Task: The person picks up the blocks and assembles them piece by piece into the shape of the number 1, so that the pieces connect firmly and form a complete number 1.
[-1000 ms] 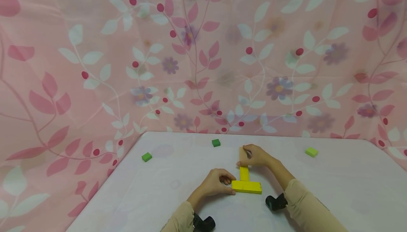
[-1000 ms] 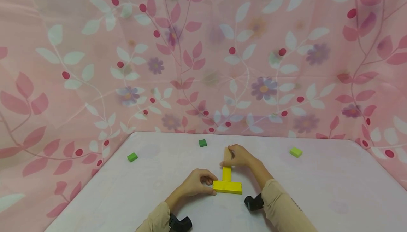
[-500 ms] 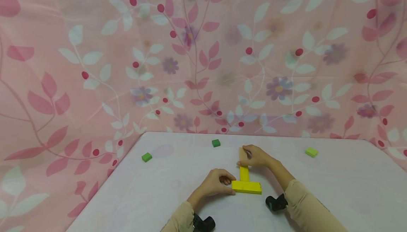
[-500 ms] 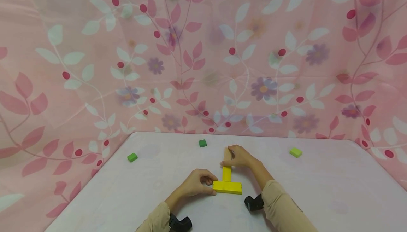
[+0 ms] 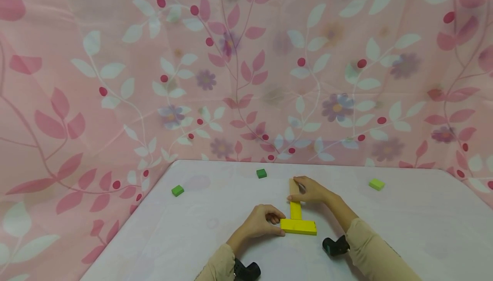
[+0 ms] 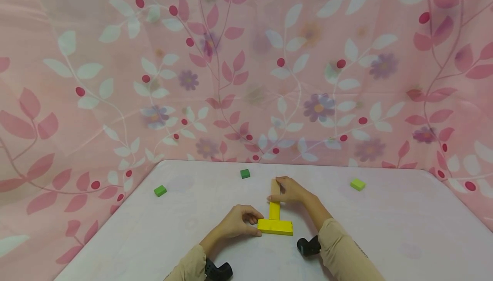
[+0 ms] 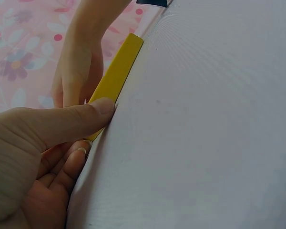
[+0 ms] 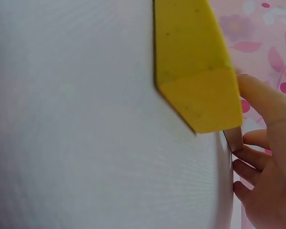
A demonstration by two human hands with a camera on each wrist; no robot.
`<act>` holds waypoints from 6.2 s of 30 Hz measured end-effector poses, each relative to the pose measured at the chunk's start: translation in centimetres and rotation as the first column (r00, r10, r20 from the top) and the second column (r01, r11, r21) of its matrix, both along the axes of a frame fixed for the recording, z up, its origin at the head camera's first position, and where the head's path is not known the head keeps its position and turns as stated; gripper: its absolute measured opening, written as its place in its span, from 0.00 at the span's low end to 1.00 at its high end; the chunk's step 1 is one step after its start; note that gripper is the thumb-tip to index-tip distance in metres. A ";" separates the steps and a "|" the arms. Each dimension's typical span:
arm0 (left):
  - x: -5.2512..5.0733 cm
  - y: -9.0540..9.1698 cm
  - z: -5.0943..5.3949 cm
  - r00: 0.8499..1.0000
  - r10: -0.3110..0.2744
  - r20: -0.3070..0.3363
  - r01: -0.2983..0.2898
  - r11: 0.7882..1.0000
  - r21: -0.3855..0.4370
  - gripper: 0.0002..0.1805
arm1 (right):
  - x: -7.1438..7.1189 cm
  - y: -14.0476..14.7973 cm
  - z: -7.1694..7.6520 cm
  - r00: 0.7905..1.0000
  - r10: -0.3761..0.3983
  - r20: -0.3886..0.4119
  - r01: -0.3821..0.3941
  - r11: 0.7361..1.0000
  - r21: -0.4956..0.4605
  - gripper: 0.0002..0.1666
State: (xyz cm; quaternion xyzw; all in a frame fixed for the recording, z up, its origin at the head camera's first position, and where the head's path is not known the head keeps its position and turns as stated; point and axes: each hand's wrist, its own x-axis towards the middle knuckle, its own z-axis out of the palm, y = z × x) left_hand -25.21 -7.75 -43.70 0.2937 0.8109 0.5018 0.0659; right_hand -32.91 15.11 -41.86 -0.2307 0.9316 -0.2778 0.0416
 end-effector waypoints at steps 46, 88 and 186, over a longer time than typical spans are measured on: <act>-0.1 0.1 -0.2 1.000 0.003 0.008 -0.003 1.000 0.010 0.17 | 2.0 1.8 0.7 0.999 -0.003 0.040 0.003 1.000 -0.008 0.49; 1.4 0.2 1.8 1.000 0.000 0.025 -0.001 1.000 0.025 0.17 | 4.6 13.7 0.8 0.949 -0.220 -0.226 0.187 0.969 -0.160 0.30; 2.3 0.2 3.5 1.000 0.005 0.025 -0.005 1.000 0.012 0.17 | 0.5 12.9 0.5 0.959 -0.221 -0.180 0.199 0.971 -0.133 0.22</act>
